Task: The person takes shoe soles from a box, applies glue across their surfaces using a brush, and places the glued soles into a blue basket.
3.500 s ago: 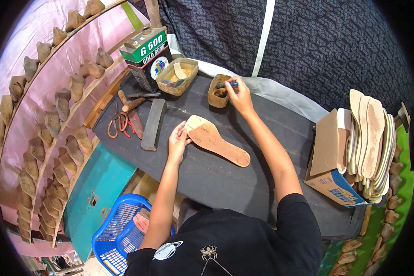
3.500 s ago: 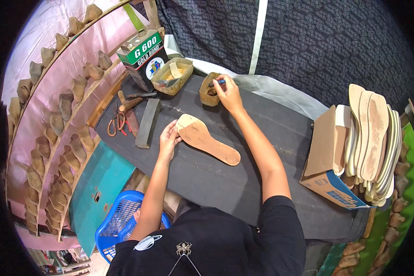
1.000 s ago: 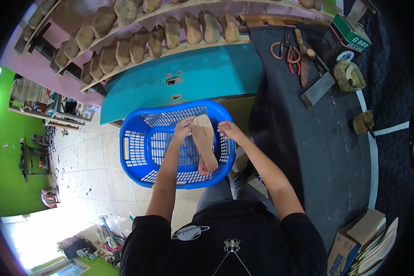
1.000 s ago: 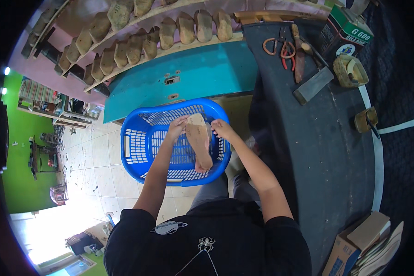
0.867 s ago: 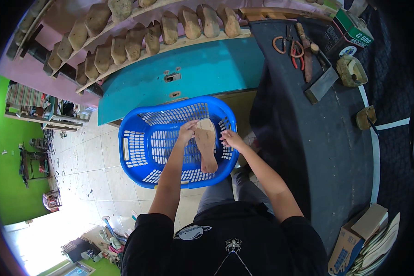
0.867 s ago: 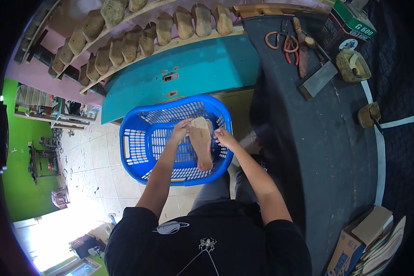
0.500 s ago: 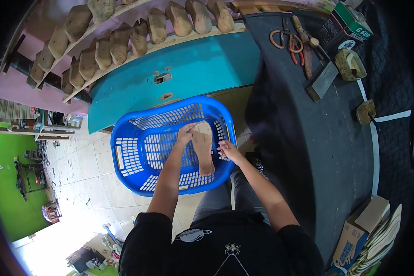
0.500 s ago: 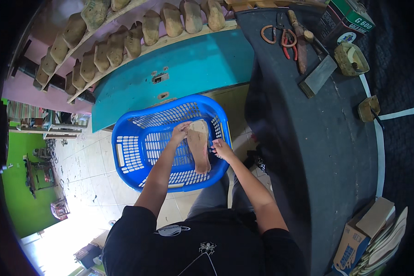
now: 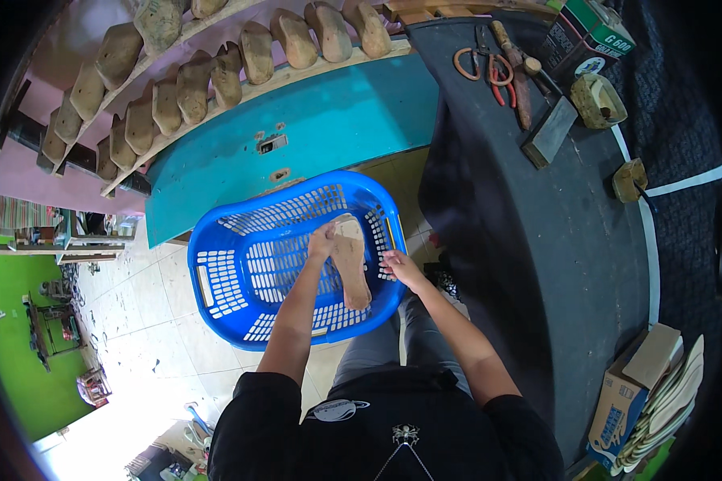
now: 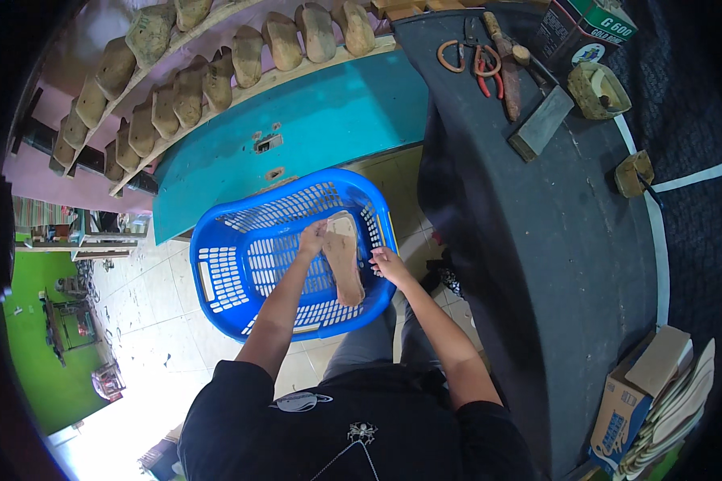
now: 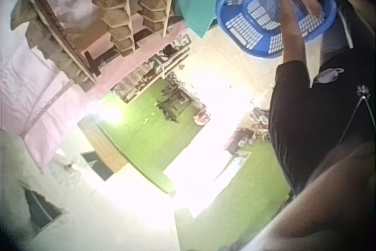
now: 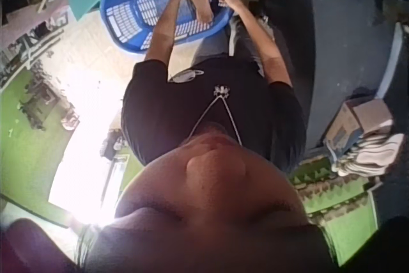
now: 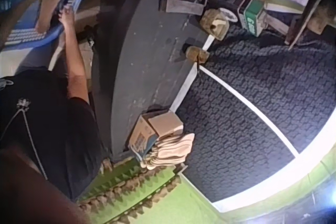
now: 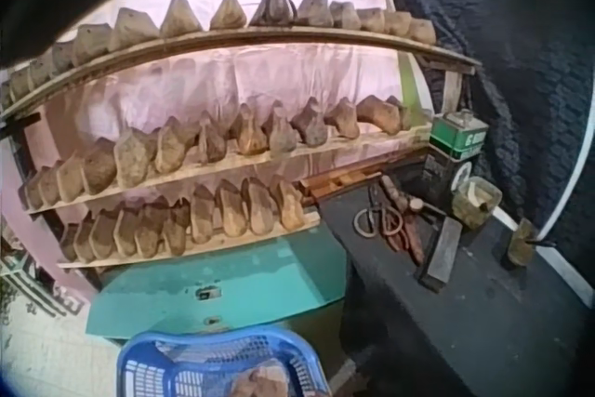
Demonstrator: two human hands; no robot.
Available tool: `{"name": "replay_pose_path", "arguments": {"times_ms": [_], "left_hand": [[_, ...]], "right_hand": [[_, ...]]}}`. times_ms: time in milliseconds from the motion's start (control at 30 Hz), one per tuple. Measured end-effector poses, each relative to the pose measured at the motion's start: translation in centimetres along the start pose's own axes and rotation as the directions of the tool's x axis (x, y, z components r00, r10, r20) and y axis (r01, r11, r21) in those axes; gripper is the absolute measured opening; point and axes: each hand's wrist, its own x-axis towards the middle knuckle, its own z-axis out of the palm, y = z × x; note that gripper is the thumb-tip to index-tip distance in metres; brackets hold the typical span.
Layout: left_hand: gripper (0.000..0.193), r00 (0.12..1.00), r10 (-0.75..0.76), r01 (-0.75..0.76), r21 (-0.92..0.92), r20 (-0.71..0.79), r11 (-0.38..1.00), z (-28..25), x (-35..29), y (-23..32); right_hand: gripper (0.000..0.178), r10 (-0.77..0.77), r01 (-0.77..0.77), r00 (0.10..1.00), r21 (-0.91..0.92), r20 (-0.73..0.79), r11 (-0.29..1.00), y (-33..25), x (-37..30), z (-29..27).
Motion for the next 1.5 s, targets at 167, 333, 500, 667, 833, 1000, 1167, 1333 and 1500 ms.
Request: {"name": "replay_pose_path", "arguments": {"times_ms": [167,333,500,667,833,1000,1167,1333,1500], "left_hand": [[0.024,0.996,0.082,-0.082,-0.01,0.046,0.997,-1.9,-1.1,5.8],[0.022,0.89,0.445,-0.439,-0.075,0.099,0.895,-1.8,-3.1,17.4],[0.022,0.717,0.69,-0.677,-0.137,0.095,0.723,-1.5,-7.8,31.3],[0.024,0.508,0.852,-0.822,-0.224,0.125,0.523,2.1,-11.8,41.5],[0.027,0.304,0.936,-0.865,-0.358,0.181,0.35,8.2,-16.9,49.8],[0.027,0.109,0.972,-0.792,-0.573,0.207,0.211,14.5,-24.2,56.7],[0.028,-0.089,0.975,-0.703,-0.706,0.204,0.084,20.2,-31.0,60.9],[0.03,-0.219,0.924,-0.492,-0.853,0.314,0.173,24.3,-37.1,64.0],[0.035,-0.317,0.88,-0.292,-0.919,0.354,0.265,27.9,-41.7,65.4]], "right_hand": [[0.025,-0.024,0.025,0.999,0.018,-0.026,1.0,-1.2,-1.3,0.0],[0.02,-0.579,0.521,0.788,-0.272,-0.211,0.809,-5.5,-5.2,-1.7],[0.02,-0.767,0.643,0.514,-0.42,-0.383,0.64,-14.5,-15.5,-3.8],[0.02,-0.825,0.58,0.22,-0.611,-0.521,0.539,-17.5,-23.8,-9.0],[0.02,-0.787,0.499,-0.032,-0.692,-0.616,0.522,-16.6,-31.9,-15.2],[0.019,-0.703,0.304,-0.318,-0.77,-0.637,0.56,-13.7,-40.8,-20.1],[0.019,-0.631,-0.054,-0.617,-0.775,-0.47,0.63,-9.9,-49.2,-22.4],[0.026,-0.618,-0.439,-0.747,-0.515,-0.247,0.736,-6.5,-55.7,-23.4],[0.041,-0.593,-0.516,-0.778,-0.329,-0.207,0.791,-4.9,-59.0,-24.4]]}}
